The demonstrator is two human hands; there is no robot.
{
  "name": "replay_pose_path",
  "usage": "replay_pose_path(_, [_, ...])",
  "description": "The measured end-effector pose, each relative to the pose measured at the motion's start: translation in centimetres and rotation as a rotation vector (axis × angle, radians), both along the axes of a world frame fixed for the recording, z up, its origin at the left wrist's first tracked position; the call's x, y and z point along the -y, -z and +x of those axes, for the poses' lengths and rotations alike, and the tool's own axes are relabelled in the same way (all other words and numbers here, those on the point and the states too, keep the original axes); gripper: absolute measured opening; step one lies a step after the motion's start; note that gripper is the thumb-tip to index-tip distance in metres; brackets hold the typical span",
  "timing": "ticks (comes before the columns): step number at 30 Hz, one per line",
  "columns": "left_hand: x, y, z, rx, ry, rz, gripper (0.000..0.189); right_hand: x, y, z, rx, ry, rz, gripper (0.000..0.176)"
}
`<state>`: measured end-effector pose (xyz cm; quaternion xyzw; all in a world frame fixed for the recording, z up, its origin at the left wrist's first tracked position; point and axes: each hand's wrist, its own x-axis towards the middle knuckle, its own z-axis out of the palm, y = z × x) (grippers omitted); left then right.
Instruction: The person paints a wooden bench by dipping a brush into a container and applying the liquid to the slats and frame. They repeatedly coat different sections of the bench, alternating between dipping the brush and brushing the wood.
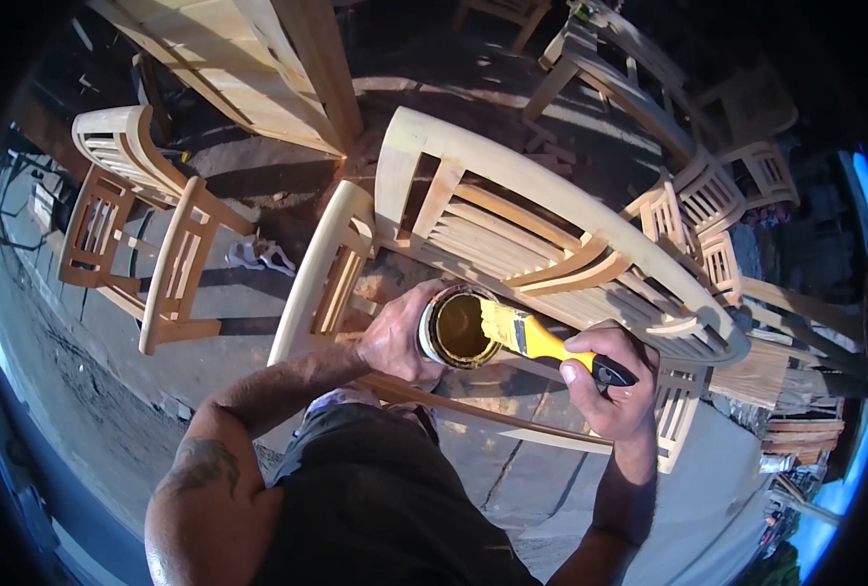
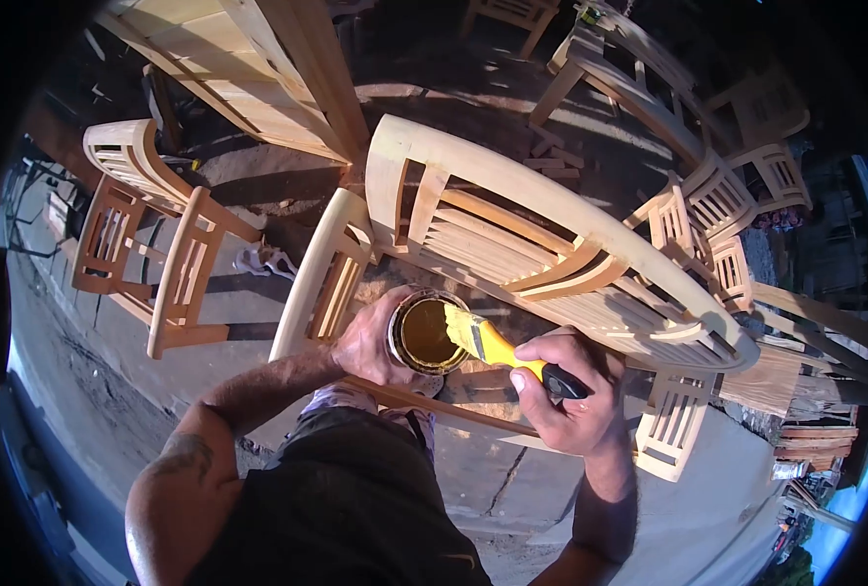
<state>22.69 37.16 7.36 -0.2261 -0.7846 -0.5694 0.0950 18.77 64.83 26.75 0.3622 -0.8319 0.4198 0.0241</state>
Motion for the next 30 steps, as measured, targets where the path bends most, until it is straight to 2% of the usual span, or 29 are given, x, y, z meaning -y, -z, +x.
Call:
replay_pose_path(2, [0.1,0.4,0.0,0.01,0.003,0.0,0.093,1.3,-0.1,0.1,0.062,-0.125,0.098,0.027])
replay_pose_path(5, [0.4,1.0,-0.6,-0.029,0.004,-0.036,0.102,1.0,0.4,0.1,0.106,-0.237,0.279,0.03])
replay_pose_path(12, [1.2,1.0,-1.0,-0.033,-0.006,-0.054,0.107,-3.0,0.6,-0.9,0.192,-0.18,0.095,0.026])
replay_pose_path(14, [1.5,1.3,-1.2,-0.002,-0.01,-0.08,0.11,-5.6,3.1,-0.7,0.299,-0.079,-0.065,0.021])
replay_pose_path(16, [1.6,0.6,-1.5,0.012,-0.03,-0.114,0.112,-7.4,6.9,0.3,0.638,0.167,-0.58,0.024])
replay_pose_path(17, [1.5,0.4,-1.5,0.022,-0.037,-0.113,0.113,-8.9,10.4,-0.2,0.618,0.145,-0.784,0.026])
replay_pose_path(20, [1.6,1.5,-1.8,-0.05,-0.035,-0.151,0.111,-9.9,18.4,-0.2,0.623,0.335,-1.312,0.024])
replay_pose_path(22, [1.5,1.2,-1.3,0.075,-0.063,-0.212,0.113,-10.3,24.1,-0.6,0.658,0.47,-1.573,0.025])
replay_pose_path(24, [1.5,0.6,-1.6,0.079,0.001,-0.206,0.113,-10.0,28.9,-1.9,0.647,0.59,-1.673,0.027])
replay_pose_path(26, [1.0,0.5,-1.3,0.084,-0.014,-0.259,0.11,-8.5,30.9,-3.5,0.627,0.836,-1.652,0.027])
replay_pose_path(28, [1.6,1.6,-1.8,-0.004,0.069,-0.268,0.111,-7.6,34.3,-5.9,0.572,0.845,-1.686,0.031])
replay_pose_path(30, [1.1,1.7,-1.4,0.054,0.067,-0.277,0.116,-6.2,35.3,-7.7,0.51,0.895,-1.708,0.031])
